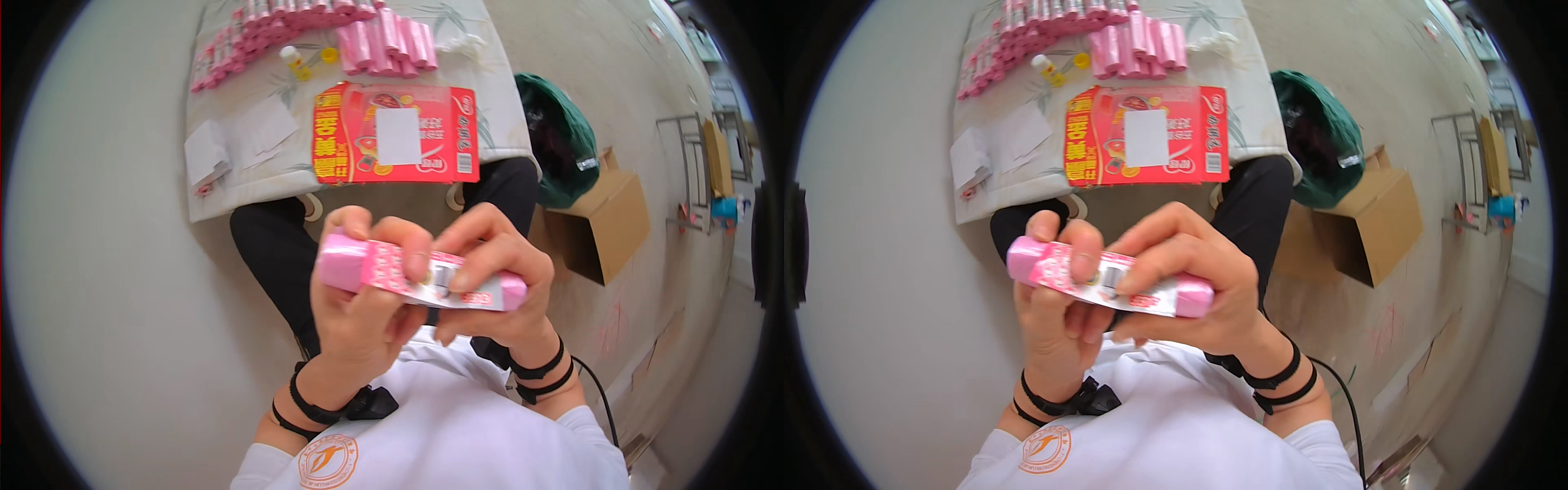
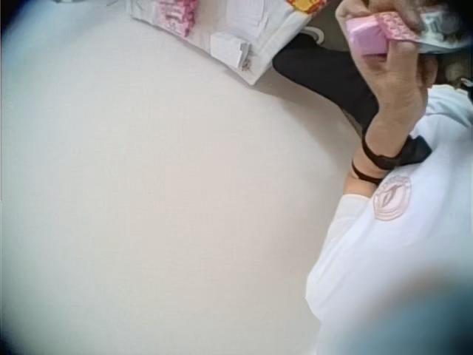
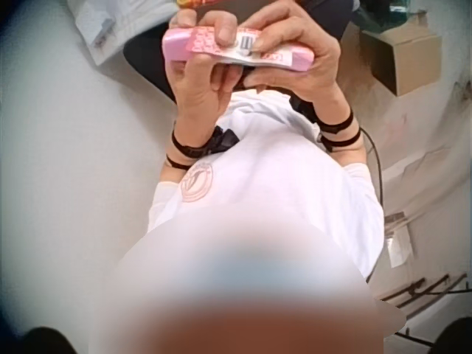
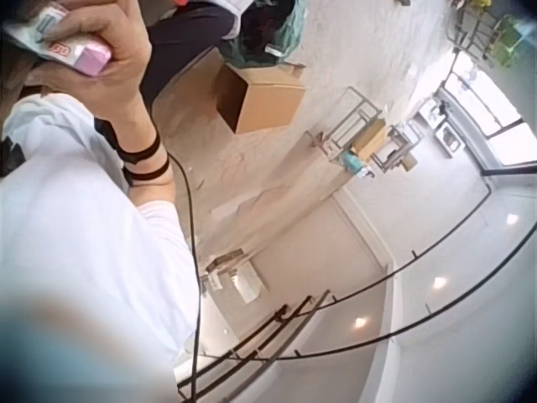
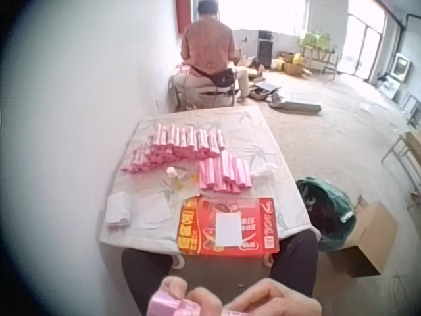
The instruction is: The recorder applies paper labels to pink tubes using a glue stick and organizes them on the table.
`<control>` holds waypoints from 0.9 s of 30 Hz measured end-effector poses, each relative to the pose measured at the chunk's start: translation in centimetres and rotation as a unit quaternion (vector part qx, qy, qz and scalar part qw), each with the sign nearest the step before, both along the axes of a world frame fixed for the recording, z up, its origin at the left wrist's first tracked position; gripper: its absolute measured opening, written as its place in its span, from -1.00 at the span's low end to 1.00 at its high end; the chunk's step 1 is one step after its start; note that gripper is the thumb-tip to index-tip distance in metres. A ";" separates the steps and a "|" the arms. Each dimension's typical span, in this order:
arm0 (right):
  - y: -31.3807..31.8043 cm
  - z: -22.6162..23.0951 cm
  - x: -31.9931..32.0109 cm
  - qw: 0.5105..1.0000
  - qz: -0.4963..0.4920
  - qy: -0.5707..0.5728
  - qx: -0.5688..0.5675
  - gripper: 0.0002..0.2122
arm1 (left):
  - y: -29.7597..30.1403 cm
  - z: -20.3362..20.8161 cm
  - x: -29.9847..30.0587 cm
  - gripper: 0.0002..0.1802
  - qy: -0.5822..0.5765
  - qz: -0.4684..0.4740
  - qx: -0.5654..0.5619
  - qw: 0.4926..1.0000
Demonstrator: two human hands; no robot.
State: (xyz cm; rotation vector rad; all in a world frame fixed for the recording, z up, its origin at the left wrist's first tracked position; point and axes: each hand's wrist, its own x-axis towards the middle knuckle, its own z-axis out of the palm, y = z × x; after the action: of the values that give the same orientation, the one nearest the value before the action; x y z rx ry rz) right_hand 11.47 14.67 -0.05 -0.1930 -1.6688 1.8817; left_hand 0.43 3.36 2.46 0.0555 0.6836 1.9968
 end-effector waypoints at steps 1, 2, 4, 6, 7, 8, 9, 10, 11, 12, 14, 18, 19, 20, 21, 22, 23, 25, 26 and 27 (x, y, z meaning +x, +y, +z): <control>-0.5 0.5 -0.1 0.999 -0.013 -0.026 -0.046 -0.68 | 0.0 0.3 0.0 -0.57 -0.001 0.003 -0.024 1.000; -0.5 0.4 -0.2 0.998 -0.013 -0.030 -0.052 -0.70 | -0.1 0.1 -0.1 -0.60 0.019 -0.003 -0.021 1.000; -0.6 0.2 -0.3 0.998 -0.018 -0.025 -0.057 -0.71 | 0.0 0.0 -0.2 -0.64 0.023 -0.010 -0.029 0.999; -0.6 0.0 -0.4 0.998 -0.025 -0.021 -0.062 -0.71 | -0.2 -0.2 -0.2 -0.66 0.029 -0.019 -0.041 0.999; -0.5 0.0 -0.4 0.998 -0.021 -0.017 -0.064 -0.72 | -0.1 -0.2 -0.2 -0.67 0.038 -0.018 -0.050 0.998; -0.4 -0.1 -0.4 0.997 -0.025 -0.017 -0.066 -0.72 | -0.1 -0.3 -0.2 -0.67 0.037 -0.022 -0.052 0.998; -0.3 -0.2 -0.3 0.998 -0.027 -0.011 -0.060 -0.72 | 0.0 -0.5 -0.2 -0.67 0.041 -0.025 -0.049 0.998; -0.3 -0.3 -0.3 0.998 -0.028 -0.005 -0.056 -0.73 | 0.1 -0.6 -0.2 -0.67 0.045 -0.027 -0.047 0.998; -0.1 -0.4 -0.3 0.998 -0.030 -0.005 -0.059 -0.73 | 0.2 -0.6 -0.2 -0.67 0.044 -0.029 -0.050 0.997; 0.0 -0.5 -0.3 0.998 -0.030 -0.003 -0.061 -0.73 | 0.3 -0.6 -0.2 -0.67 0.044 -0.032 -0.048 0.997; 0.3 -0.6 -0.4 0.997 -0.034 -0.002 -0.066 -0.74 | 0.5 -0.6 -0.3 -0.67 0.041 -0.038 -0.048 0.997; 0.4 -0.7 -0.6 0.996 -0.029 -0.013 -0.089 -0.75 | 0.8 -0.6 -0.4 -0.64 0.041 -0.031 -0.054 0.997; 0.5 -0.9 -0.8 0.996 -0.034 -0.008 -0.078 -0.76 | 0.8 -0.5 -0.6 -0.64 0.039 -0.027 -0.056 0.997; 0.7 -1.0 -0.9 0.997 -0.039 -0.004 -0.066 -0.76 | 0.9 -0.5 -0.7 -0.64 0.043 -0.021 -0.060 0.997; 1.0 -1.1 -0.7 0.999 -0.045 -0.004 -0.028 -0.76 | 1.1 -0.6 -0.6 -0.63 0.029 -0.033 -0.049 0.998; 1.1 -1.3 -0.7 0.999 -0.051 -0.004 -0.011 -0.75 | 1.1 -0.7 -0.7 -0.61 0.018 -0.041 -0.038 0.998; 1.0 -1.0 -0.6 0.998 -0.051 -0.011 -0.040 -0.75 | 1.1 -0.9 -0.6 -0.60 0.013 -0.039 -0.027 0.999; 1.0 -0.9 -0.4 0.997 -0.048 -0.014 -0.055 -0.73 | 1.2 -0.6 -0.6 -0.55 -0.022 -0.039 -0.034 0.998; 1.1 -1.0 -0.3 0.998 -0.039 -0.010 -0.056 -0.73 | 1.2 -0.6 -0.6 -0.54 -0.027 -0.040 -0.035 0.998; 1.1 -1.0 -0.3 0.997 -0.041 -0.016 -0.057 -0.74 | 1.1 -1.1 -0.7 -0.53 -0.023 -0.050 0.000 0.999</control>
State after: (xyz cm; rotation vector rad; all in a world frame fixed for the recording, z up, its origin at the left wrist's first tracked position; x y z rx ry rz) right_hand 11.20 15.76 -1.03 -0.3333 -1.5516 1.9217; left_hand -0.30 4.42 1.33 0.0428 0.6389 1.8975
